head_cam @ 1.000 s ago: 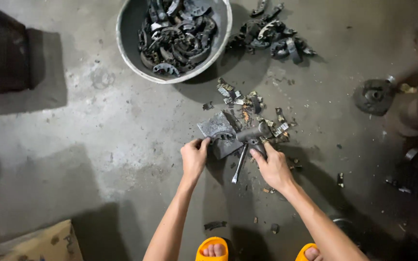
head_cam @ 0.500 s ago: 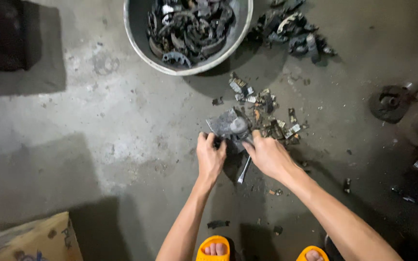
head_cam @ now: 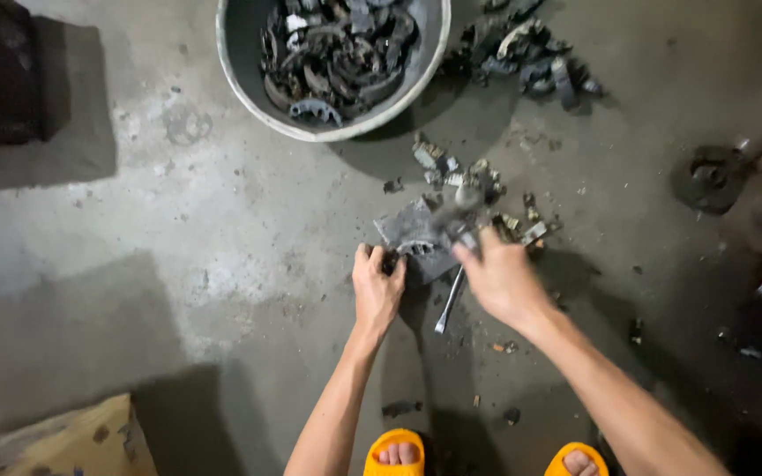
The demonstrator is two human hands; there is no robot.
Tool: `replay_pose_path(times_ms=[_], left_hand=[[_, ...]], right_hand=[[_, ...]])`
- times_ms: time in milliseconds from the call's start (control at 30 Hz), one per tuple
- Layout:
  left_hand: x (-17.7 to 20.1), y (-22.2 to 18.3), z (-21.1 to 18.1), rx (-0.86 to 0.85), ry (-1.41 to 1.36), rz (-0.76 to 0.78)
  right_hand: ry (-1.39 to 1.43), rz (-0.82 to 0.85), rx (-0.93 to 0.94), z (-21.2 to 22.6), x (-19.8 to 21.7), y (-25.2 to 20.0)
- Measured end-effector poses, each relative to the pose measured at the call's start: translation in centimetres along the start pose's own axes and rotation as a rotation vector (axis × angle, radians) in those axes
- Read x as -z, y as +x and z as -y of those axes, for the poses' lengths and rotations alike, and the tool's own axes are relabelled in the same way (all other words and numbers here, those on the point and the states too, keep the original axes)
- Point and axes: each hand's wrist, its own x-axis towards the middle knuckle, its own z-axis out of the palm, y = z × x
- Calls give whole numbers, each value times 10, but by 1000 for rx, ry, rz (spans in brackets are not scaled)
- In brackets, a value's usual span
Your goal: Dismantling metal components using a hammer on a metal block to salvage materials
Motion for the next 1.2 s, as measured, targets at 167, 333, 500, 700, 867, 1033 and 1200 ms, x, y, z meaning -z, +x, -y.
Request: replay_pose_path(times_ms=[167,333,500,700,867,1033,1200], left_hand=[[10,1,-12,21,-77,6],[12,-2,-11,-155,55,2],[18,-2,-12,-220,84,-10],[41,-2,-31,-74,-150,44],[70,5,-43,204,-135,130],[95,42,-76,368,-151,182],[105,136,-124,145,-194,4]], right_hand=[[176,-388,308,23,39,-36],[261,-531,465,-28,18,-16],[110,-283,-129,-108,34,-12],[-204,-131,-506,-239,74,14],[-231,0,-608,-295,77,36],[-256,-10,-598,-258,85,32],[-214,57,-679,-248,90,32]])
